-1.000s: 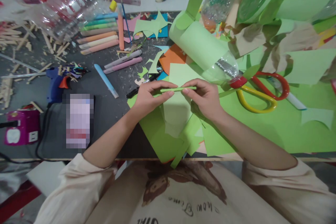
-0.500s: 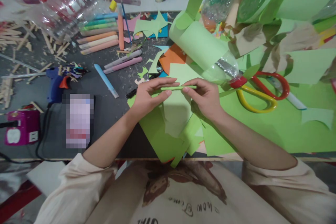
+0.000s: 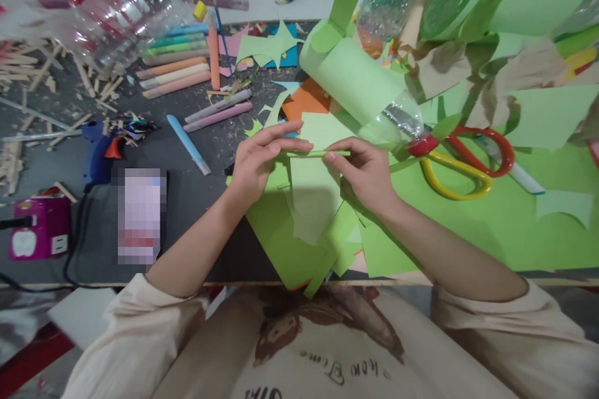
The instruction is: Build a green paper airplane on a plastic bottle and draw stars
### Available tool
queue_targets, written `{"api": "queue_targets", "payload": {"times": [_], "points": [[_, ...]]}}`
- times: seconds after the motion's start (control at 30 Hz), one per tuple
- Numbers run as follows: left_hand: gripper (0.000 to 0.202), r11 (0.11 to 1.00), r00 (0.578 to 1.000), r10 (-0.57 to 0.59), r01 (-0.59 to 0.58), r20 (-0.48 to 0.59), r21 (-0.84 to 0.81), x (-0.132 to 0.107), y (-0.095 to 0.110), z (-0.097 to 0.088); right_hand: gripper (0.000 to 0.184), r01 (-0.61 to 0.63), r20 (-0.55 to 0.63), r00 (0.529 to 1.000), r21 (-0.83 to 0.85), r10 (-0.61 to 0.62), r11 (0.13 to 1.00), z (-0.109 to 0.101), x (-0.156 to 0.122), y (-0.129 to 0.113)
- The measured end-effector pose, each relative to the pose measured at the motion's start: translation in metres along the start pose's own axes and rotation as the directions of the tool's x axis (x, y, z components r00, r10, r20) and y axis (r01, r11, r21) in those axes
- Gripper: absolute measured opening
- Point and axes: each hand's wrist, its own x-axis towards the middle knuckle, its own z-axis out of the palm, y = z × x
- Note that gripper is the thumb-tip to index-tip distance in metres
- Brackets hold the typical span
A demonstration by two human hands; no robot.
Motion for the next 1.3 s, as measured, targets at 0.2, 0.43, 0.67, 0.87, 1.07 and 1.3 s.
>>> {"api": "queue_targets", "payload": {"times": [0.2,0.43,0.67,0.87,1.07,1.3], "points": [[0.038,0.990,0.993,-0.095,0.088,-0.065,-0.108,0.0027,-0.0016,0.0006,0.030,0.015,0.061,0.998,-0.004,-0.015,1.000,0.0002,-0.0007,-0.0018],[0.036,0.995,0.996,-0.076,0.073,-0.039,-0.066,0.0020,-0.0007,0.0032,0.032,0.023,0.049,0.998,0.021,-0.024,1.000,0.0012,-0.0003,-0.0006],[0.039,0.941,0.994,-0.004,-0.032,0.106,0.336,-0.0033,0.0024,0.0055,0.030,0.071,0.046,0.996,0.013,-0.072,0.997,0.0017,-0.0011,0.0005],[0.020,0.889,0.989,0.094,-0.137,0.118,0.437,-0.0034,0.0022,0.0063,0.026,0.041,0.080,0.996,-0.010,-0.040,0.999,0.0005,-0.0017,0.0003],[0.017,0.885,0.986,0.132,-0.163,0.102,0.437,-0.0039,0.0032,0.0062,0.011,0.040,0.099,0.994,0.036,-0.043,0.999,-0.0008,-0.0022,-0.0002],[0.017,0.876,0.986,0.121,-0.162,0.118,0.454,-0.0039,0.0052,0.0063,0.014,0.019,0.076,0.997,0.012,-0.020,1.000,-0.0014,-0.0028,-0.0015]]}}
